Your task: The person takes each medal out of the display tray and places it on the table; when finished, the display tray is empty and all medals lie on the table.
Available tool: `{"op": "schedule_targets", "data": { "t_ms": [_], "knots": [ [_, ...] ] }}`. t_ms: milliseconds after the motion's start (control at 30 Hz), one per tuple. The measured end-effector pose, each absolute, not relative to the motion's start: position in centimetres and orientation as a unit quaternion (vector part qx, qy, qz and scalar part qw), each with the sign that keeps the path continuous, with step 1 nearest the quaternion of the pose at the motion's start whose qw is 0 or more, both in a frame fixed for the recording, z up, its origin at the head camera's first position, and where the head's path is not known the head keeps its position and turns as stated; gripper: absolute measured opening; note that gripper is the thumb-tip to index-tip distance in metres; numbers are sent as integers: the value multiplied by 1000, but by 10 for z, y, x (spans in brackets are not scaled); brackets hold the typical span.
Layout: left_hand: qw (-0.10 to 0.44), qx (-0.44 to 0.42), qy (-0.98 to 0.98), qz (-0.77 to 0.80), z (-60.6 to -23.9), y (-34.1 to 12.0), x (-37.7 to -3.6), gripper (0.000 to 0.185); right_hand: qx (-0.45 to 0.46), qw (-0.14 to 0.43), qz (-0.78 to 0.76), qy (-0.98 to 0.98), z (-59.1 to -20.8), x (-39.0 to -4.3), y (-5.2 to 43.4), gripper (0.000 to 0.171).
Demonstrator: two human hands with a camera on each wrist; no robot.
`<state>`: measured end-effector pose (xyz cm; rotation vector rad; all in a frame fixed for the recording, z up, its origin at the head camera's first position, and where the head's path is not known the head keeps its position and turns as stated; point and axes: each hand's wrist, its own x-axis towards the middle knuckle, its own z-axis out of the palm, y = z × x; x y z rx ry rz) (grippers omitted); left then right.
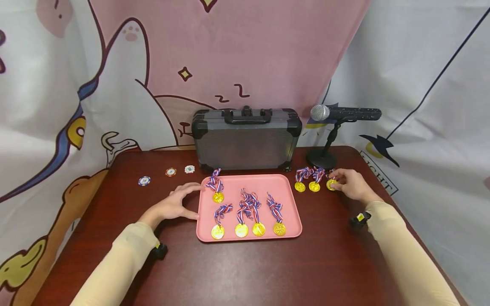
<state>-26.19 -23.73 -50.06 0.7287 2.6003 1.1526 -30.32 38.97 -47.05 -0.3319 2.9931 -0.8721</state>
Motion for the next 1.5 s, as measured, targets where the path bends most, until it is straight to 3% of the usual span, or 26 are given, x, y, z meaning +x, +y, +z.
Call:
{"op": "schedule_targets", "data": {
  "t_ms": [633, 900, 1033, 1500],
  "knots": [
    [121, 234, 883, 388, -495, -236, -266, 91, -153, 0, -196, 969, -473, -306, 381, 37],
    [122, 226, 885, 388, -496, -236, -265, 91, -164, -81, -185, 966, -454, -297, 371, 38],
    [121, 226, 886, 387, -496, -236, -264, 92, -173, -94, -218, 956, -445, -294, 347, 34],
    [124, 226, 882, 396, -499, -237, -262, 91, -279, -11, -305, 911, -430, -295, 206, 35]
  ]
}}
